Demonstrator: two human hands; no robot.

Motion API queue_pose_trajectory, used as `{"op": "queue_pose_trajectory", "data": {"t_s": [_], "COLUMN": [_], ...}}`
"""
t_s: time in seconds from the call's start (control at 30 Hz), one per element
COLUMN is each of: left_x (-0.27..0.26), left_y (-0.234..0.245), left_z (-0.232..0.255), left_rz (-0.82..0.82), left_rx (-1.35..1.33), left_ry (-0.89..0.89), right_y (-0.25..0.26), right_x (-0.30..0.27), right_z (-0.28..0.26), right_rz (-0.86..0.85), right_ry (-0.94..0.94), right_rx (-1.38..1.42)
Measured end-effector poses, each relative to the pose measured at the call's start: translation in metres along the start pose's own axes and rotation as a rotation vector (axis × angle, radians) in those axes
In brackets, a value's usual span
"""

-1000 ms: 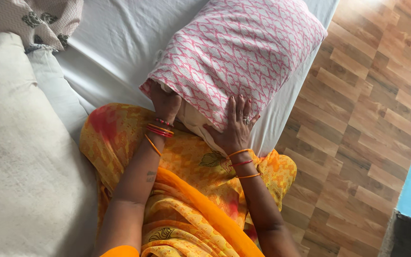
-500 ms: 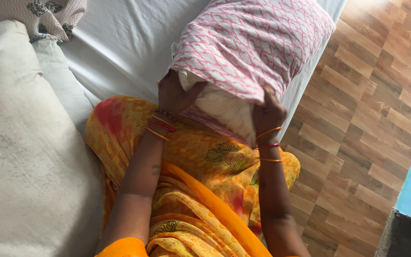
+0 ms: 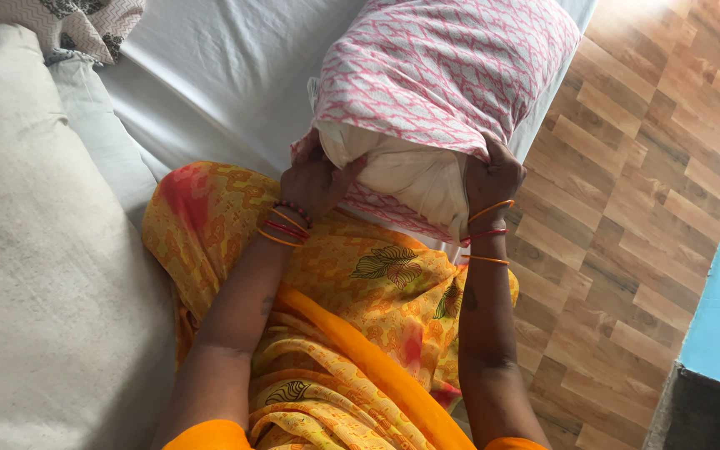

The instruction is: The person sits on a bed and puts a pillowcase on a pillow by hand. They pull the patterned case over the pillow, tuck the edges, and smooth the surface. The person then places the finished pillow aside and begins handling a second pillow and a different patterned pillowcase.

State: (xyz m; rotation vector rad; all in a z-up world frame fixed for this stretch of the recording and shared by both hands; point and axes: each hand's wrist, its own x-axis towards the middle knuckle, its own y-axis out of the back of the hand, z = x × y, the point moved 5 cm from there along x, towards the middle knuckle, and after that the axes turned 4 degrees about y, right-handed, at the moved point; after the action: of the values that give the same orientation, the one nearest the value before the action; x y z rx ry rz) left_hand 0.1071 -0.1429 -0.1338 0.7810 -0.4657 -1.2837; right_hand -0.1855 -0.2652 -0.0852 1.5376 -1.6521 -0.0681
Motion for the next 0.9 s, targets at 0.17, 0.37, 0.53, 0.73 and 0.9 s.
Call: {"op": "queue_pose_trajectory", "data": {"t_s": [0.17,0.37,0.53,0.73,0.9], "left_x": [-0.004,0.003,0.028,-0.009,-0.059], "left_y": [-0.012,-0.05,-0.098,-0.089,-0.048], "left_z": [-0.006,-0.012,-0.026,-0.015,0.008], "left_rz": [-0.084,-0.187,-0.046,-0.358,-0.285], "left_rx": [0.089,0.37,0.558,0.523,0.351], "left_ry": [-0.132,-0.296,-0.245,-0.178,-0.334], "right_y": [0.003,0.01,0.002,0.008,0.006], "right_x": [-0.007,-0.015,-0.033,-0.037,-0.051], "right_z": [0.015,0.031,0.021,-0.019,-0.093], "right_rz": [0.004,0.007,-0.04,-0.067,-0.199], "right_ry": [0.024,-0.034,-0.114,0.014,0.277], "right_rx": [0.009,-0.05,-0.03,-0.12,-0.3]}}
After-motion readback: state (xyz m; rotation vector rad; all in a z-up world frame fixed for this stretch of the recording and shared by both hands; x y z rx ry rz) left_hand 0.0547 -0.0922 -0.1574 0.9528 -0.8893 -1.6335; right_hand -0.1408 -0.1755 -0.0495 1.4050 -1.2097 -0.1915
